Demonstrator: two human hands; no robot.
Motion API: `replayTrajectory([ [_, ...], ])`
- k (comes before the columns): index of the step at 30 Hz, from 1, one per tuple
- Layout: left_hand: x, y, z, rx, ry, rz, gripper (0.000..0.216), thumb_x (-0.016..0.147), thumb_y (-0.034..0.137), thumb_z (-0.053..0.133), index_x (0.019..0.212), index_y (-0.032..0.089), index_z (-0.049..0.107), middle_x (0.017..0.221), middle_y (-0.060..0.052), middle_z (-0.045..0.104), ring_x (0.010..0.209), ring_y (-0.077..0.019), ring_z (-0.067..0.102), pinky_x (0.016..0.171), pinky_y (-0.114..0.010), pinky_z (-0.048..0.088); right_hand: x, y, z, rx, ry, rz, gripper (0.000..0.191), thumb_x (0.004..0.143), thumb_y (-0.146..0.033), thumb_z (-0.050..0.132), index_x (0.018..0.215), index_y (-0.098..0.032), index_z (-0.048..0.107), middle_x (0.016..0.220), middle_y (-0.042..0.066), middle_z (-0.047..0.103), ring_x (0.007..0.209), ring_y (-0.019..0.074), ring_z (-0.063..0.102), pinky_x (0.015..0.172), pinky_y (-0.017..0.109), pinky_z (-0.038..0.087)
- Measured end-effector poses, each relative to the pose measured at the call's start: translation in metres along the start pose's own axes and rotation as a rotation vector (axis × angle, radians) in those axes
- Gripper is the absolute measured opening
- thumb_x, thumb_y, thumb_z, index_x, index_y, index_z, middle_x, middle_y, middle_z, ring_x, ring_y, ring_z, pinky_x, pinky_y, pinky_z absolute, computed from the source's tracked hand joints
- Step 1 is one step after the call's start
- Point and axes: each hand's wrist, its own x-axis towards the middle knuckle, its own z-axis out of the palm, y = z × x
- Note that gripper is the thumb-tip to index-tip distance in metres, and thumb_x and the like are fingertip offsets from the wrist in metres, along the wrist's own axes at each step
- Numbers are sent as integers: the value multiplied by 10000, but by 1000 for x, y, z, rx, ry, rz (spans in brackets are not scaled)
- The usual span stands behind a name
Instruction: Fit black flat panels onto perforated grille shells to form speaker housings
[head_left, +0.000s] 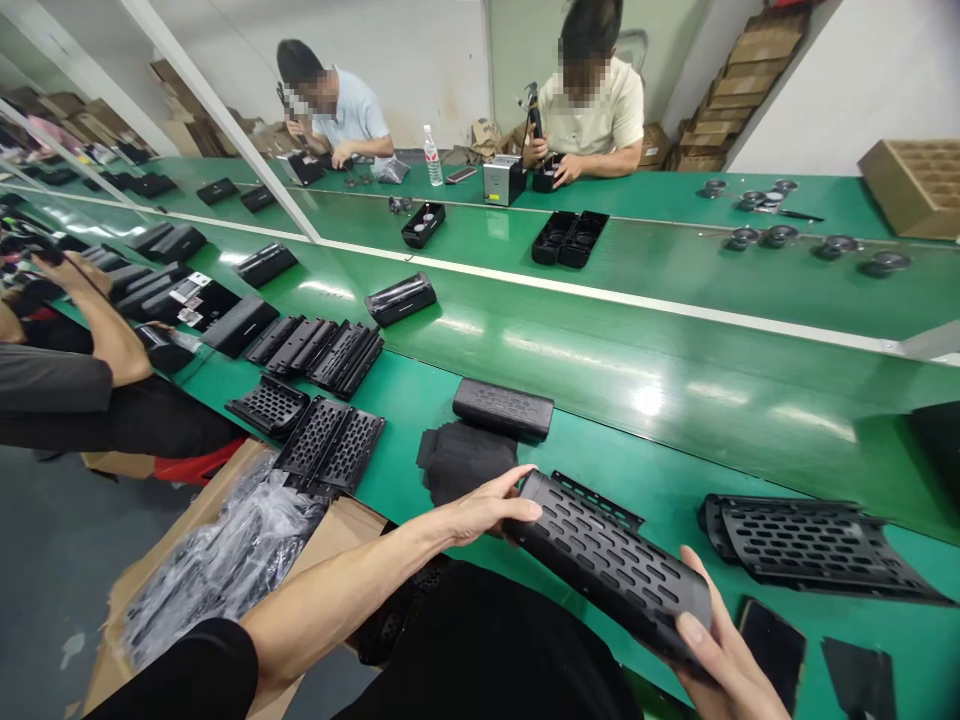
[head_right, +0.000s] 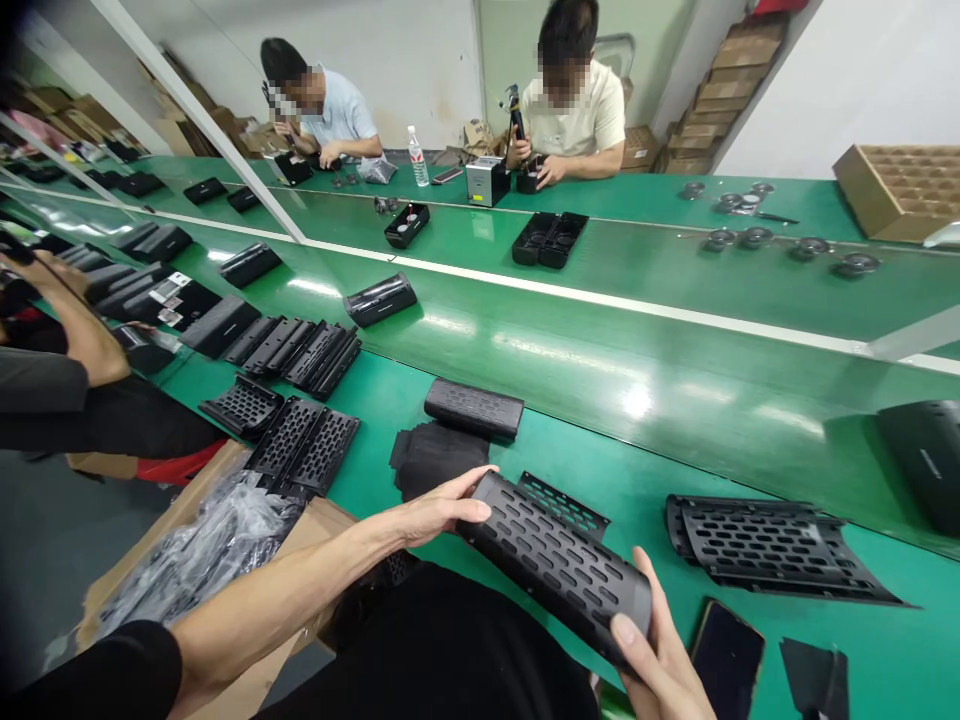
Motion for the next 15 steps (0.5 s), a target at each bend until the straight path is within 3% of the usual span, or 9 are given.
replayTrajectory([
  [3, 3, 0, -1, -2, 41, 17, 1010, 713, 473, 827, 1594, 269, 379, 1192, -104, 633, 908, -229, 651, 738, -353, 551, -11, -4, 11, -99, -8, -88, 1041, 735, -573, 855, 1618, -440, 320, 1544, 46, 534, 1435, 341, 462, 1186, 515, 306],
  [6, 6, 0, -1, 34, 86, 12, 1006, 727, 494, 815, 1602, 256, 377, 1152, -104, 660, 909, -240, 654, 740, -372, 569, -9, 1, 14, -90, 18, -116, 1046, 680, -577, 888, 1579, -362, 399, 1505, 87, 564, 1401, 366, 490, 1163, 500, 364],
  [11, 2, 1, -9, 4, -49, -52, 1036, 733, 497, 855, 1616, 274, 361, 1344, -152, 631, 1064, -288, 675, 853, -424, 581, -6, 5, 10, -87, -9, -64, 948, 727, -596, 850, 1549, -395, 422, 1525, 58, 542, 1349, 355, 537, 1036, 456, 512],
  [15, 2, -4, -13, 11, -48, 17, 1108, 668, 413, 923, 1618, 264, 371, 1450, -177, 589, 1214, -355, 640, 984, -483, 541, -11, -3, 15, -94, 3, -35, 913, 736, -612, 838, 1532, -407, 440, 1499, 28, 562, 1372, 346, 517, 1080, 439, 476],
])
